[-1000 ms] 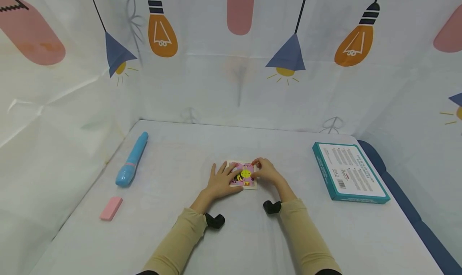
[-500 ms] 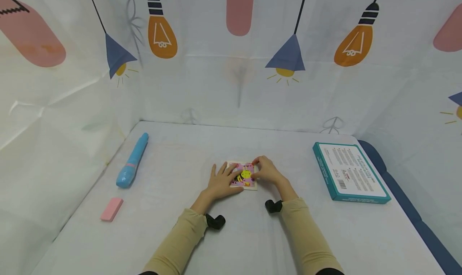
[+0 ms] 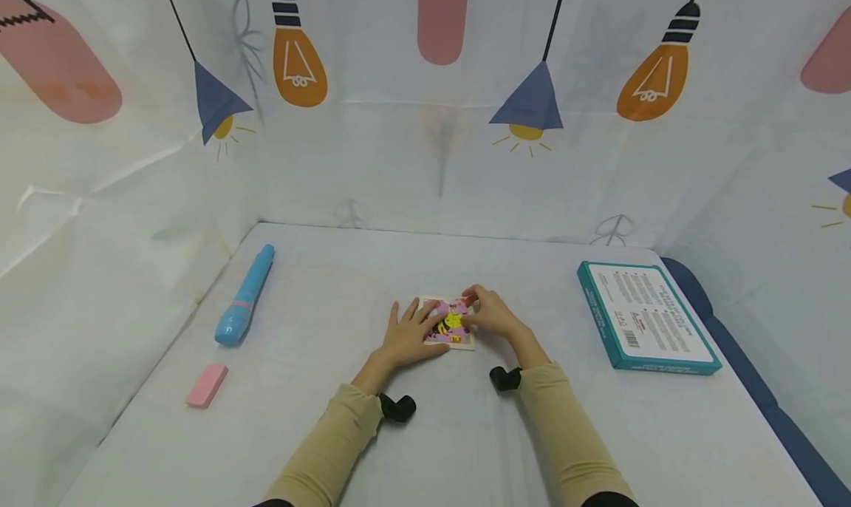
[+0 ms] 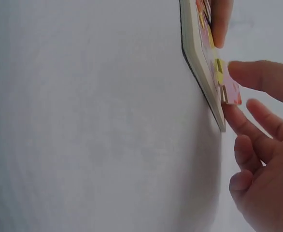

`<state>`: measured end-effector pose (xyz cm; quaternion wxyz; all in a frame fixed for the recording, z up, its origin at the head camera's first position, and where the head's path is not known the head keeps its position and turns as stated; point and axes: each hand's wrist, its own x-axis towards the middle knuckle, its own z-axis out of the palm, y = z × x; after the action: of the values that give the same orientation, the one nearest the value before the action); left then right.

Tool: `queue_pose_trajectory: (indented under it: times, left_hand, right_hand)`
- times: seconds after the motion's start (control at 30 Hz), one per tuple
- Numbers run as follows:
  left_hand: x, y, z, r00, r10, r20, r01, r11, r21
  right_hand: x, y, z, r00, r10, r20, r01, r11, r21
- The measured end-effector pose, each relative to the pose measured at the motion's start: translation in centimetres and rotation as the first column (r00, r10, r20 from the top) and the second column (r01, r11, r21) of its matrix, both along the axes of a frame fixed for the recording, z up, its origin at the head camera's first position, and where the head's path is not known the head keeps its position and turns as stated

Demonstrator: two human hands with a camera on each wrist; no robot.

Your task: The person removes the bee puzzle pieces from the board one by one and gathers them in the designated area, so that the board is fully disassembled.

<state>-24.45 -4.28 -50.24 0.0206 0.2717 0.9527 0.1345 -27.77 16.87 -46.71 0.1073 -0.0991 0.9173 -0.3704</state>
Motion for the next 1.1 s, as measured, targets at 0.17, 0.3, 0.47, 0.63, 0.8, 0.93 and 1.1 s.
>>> queue_pose_trajectory:
  times: [0.17, 0.3, 0.47, 0.63, 0.8, 0.93, 1.1]
  left_hand:
    - [0.0, 0.0, 0.0, 1.0, 0.003, -0.001, -0.003, 1.0, 0.002]
    - [0.0, 0.1, 0.1, 1.0, 0.005, 0.007, -0.005, 1.0, -0.011]
    - [0.1, 0.0, 0.2, 1.0, -0.004, 0.001, 0.004, 1.0, -0.012]
    - [0.1, -0.1, -0.1, 1.0, -0.003, -0.009, 0.003, 1.0, -0.018]
    - [0.0, -0.2, -0.2, 1.0, -0.011, -0.02, 0.011, 1.0, 0.013]
    - [0.1, -0.3, -0.2, 0.999, -0.015, -0.038, 0.018, 0.997, 0.081]
    - [0.3, -0.7, -0.1, 0.999, 0.005, -0.034, 0.002, 0.981, 0.192]
  right_hand:
    - [-0.1, -0.1, -0.3, 0.999, -0.032, 0.036, 0.036, 0.993, -0.111]
    - [0.0, 0.1, -0.4, 0.996, -0.067, 0.059, 0.076, 0.984, -0.162]
    - [0.6, 0.8, -0.1, 0.985, -0.147, 0.09, 0.167, 0.943, -0.289]
    - [1.1, 2.1, 0.0, 0.97, -0.221, 0.097, 0.241, 0.888, -0.391]
    - [1.8, 3.7, -0.1, 0.943, -0.31, 0.12, 0.332, 0.86, -0.387]
    - [2.4, 5.2, -0.1, 0.921, -0.369, 0.125, 0.388, 0.838, -0.385]
    - [3.0, 7.1, -0.2, 0.889, -0.434, 0.144, 0.452, 0.784, -0.426]
